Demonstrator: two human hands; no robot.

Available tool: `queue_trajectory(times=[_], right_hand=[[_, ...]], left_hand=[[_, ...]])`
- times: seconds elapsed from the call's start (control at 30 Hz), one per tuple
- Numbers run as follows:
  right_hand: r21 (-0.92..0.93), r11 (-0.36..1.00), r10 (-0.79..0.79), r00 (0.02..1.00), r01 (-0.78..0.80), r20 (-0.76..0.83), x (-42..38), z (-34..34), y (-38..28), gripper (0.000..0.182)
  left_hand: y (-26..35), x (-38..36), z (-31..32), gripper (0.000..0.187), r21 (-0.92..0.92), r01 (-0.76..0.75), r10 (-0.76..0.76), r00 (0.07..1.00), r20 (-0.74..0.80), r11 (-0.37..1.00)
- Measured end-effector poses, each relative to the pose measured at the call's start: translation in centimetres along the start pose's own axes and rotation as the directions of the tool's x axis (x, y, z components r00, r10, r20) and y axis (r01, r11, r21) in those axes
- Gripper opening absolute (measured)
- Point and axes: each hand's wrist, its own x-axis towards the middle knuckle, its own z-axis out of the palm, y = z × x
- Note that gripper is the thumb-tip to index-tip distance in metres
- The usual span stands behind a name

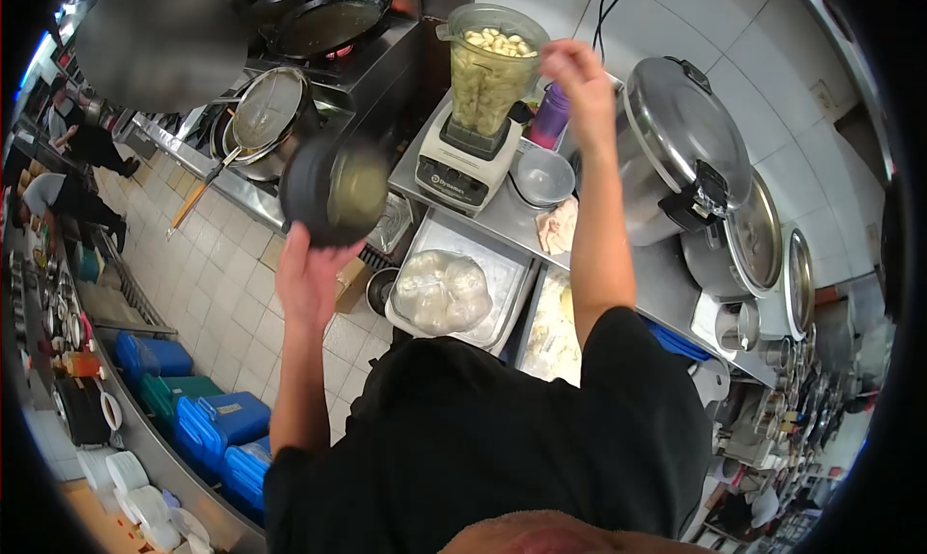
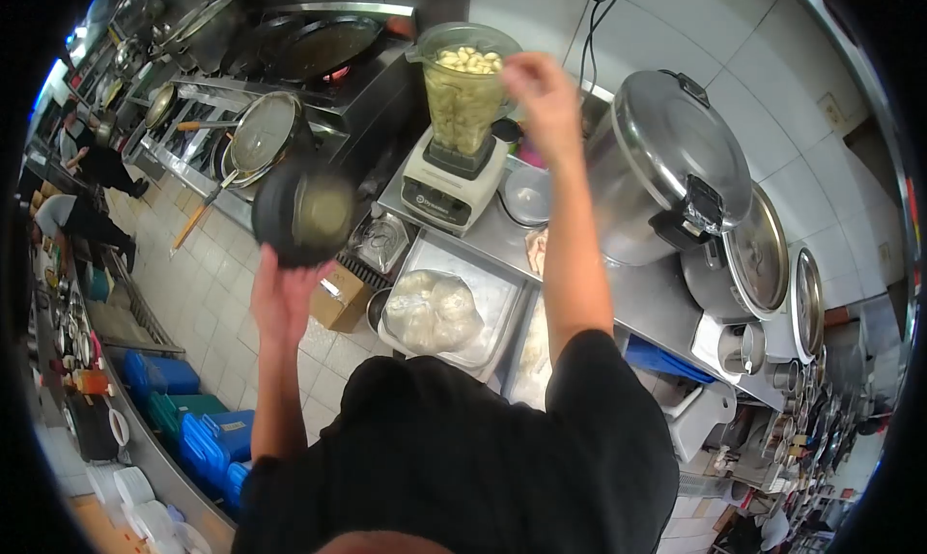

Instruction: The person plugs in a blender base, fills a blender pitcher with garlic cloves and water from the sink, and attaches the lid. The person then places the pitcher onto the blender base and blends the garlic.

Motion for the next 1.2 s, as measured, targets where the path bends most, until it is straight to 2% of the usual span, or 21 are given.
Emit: queue_trajectory(times=[0.03, 0.07, 0.1, 0.13, 0.2, 0.23, 0.27, 0.33, 0.4, 0.43, 0.53, 0.57, 0.6, 0.67, 0.77, 0.8, 0.9, 0.97, 1.03, 1.13, 1.2], right_hand=[[0.059, 0.998, -0.039, 0.990, 0.031, 0.138, -1.8, 1.6, -0.8, 0.043], [0.156, 0.980, 0.079, 0.963, -0.122, 0.257, -3.1, 3.2, -2.0, 0.064], [0.149, 0.987, 0.004, 0.952, -0.052, 0.307, -3.6, 4.8, -3.1, 0.081], [0.199, 0.977, 0.006, 0.949, -0.072, 0.317, -3.8, 5.6, -4.2, 0.090], [-0.054, 0.978, -0.187, 0.957, 0.204, 0.220, -1.5, 5.6, -4.9, 0.094], [0.111, 0.992, -0.077, 0.986, 0.061, 0.145, -0.3, 5.5, -5.1, 0.092], [0.164, 0.986, 0.009, 0.993, -0.028, 0.120, 1.6, 4.8, -4.2, 0.094], [0.132, 0.991, 0.003, 1.000, -0.004, 0.005, 3.1, 4.4, -6.2, 0.082], [0.037, 0.999, 0.038, 0.998, -0.036, -0.043, 5.5, 3.7, -4.6, 0.084], [-0.038, 0.997, 0.059, 0.996, -0.062, -0.065, 6.2, 3.4, -3.8, 0.085], [-0.217, 0.972, 0.073, 0.995, -0.085, -0.063, 7.5, 3.2, -1.0, 0.088], [-0.338, 0.934, 0.092, 0.991, -0.120, -0.098, 7.8, 3.0, -0.4, 0.090], [-0.382, 0.912, 0.125, 0.987, -0.153, -0.097, 7.8, 3.3, -1.0, 0.093], [-0.467, 0.856, 0.202, 0.974, -0.225, -0.099, 7.6, 4.0, -1.8, 0.098], [-0.546, 0.798, 0.189, 0.967, -0.254, -0.174, 7.8, 4.7, -1.0, 0.095], [-0.573, 0.775, 0.192, 0.963, -0.266, -0.188, 7.7, 5.0, -1.2, 0.094], [-0.454, 0.827, 0.263, 0.942, -0.332, -0.209, 7.3, 4.7, -1.1, 0.090], [-0.438, 0.818, 0.269, 0.922, -0.372, -0.279, 7.1, 4.9, -0.6, 0.089], [-0.456, 0.827, 0.203, 0.932, -0.328, -0.301, 7.0, 5.5, -0.1, 0.082], [-0.522, 0.820, 0.057, 0.941, -0.234, -0.333, 6.6, 5.5, 1.5, 0.076], [-0.626, 0.769, -0.126, 0.929, -0.130, -0.348, 7.3, 4.8, 3.7, 0.070]], left_hand=[[0.2, 1.7, 2.7, 0.046, -0.022, 0.030, -0.028, 0.995, 0.091, 0.999], [0.4, 3.4, 5.1, 0.049, -0.040, 0.065, -0.056, 0.981, 0.184, 0.997], [0.6, 5.0, 7.3, 0.049, -0.049, 0.106, -0.087, 0.952, 0.294, 0.993], [0.6, 6.6, 9.1, 0.049, -0.057, 0.148, -0.113, 0.908, 0.404, 0.987], [-0.1, 10.0, 12.0, 0.051, -0.010, 0.173, -0.138, 0.817, 0.560, 0.985], [0.0, 11.9, 13.1, 0.052, 0.033, 0.181, -0.163, 0.773, 0.613, 0.983], [0.1, 13.8, 14.2, 0.053, 0.077, 0.187, -0.191, 0.727, 0.660, 0.979], [1.5, 17.0, 17.1, 0.059, 0.401, -0.034, -0.212, 0.805, 0.554, 0.916], [2.0, 19.0, 19.7, 0.071, 0.516, -0.236, -0.032, 0.889, 0.457, 0.823], [2.9, 18.9, 20.6, 0.087, 0.599, -0.308, -0.059, 0.856, 0.513, 0.740], [2.4, 24.8, 20.4, 0.092, 0.709, -0.301, -0.256, 0.786, 0.564, 0.637], [2.3, 26.7, 20.1, 0.094, 0.752, -0.372, -0.250, 0.784, 0.568, 0.544], [1.9, 27.8, 19.8, 0.094, 0.792, -0.428, -0.225, 0.800, 0.556, 0.436], [0.7, 29.5, 19.2, 0.097, 0.809, -0.446, -0.170, 0.827, 0.536, 0.382], [-0.8, 32.3, 18.4, 0.094, 0.724, -0.606, -0.018, 0.763, 0.647, 0.331], [-0.8, 32.8, 18.1, 0.093, 0.725, -0.607, -0.050, 0.755, 0.654, 0.325], [-1.4, 33.8, 18.2, 0.090, 0.711, -0.613, -0.093, 0.731, 0.676, 0.344], [-1.5, 34.4, 18.5, 0.090, 0.743, -0.608, -0.170, 0.730, 0.662, 0.281], [-1.2, 35.4, 19.3, 0.088, 0.802, -0.566, -0.306, 0.742, 0.596, 0.190], [-2.7, 36.2, 18.7, 0.088, 0.676, -0.690, -0.091, 0.679, 0.728, 0.258], [-3.5, 36.1, 19.7, 0.085, 0.602, -0.715, -0.047, 0.630, 0.775, 0.355]])
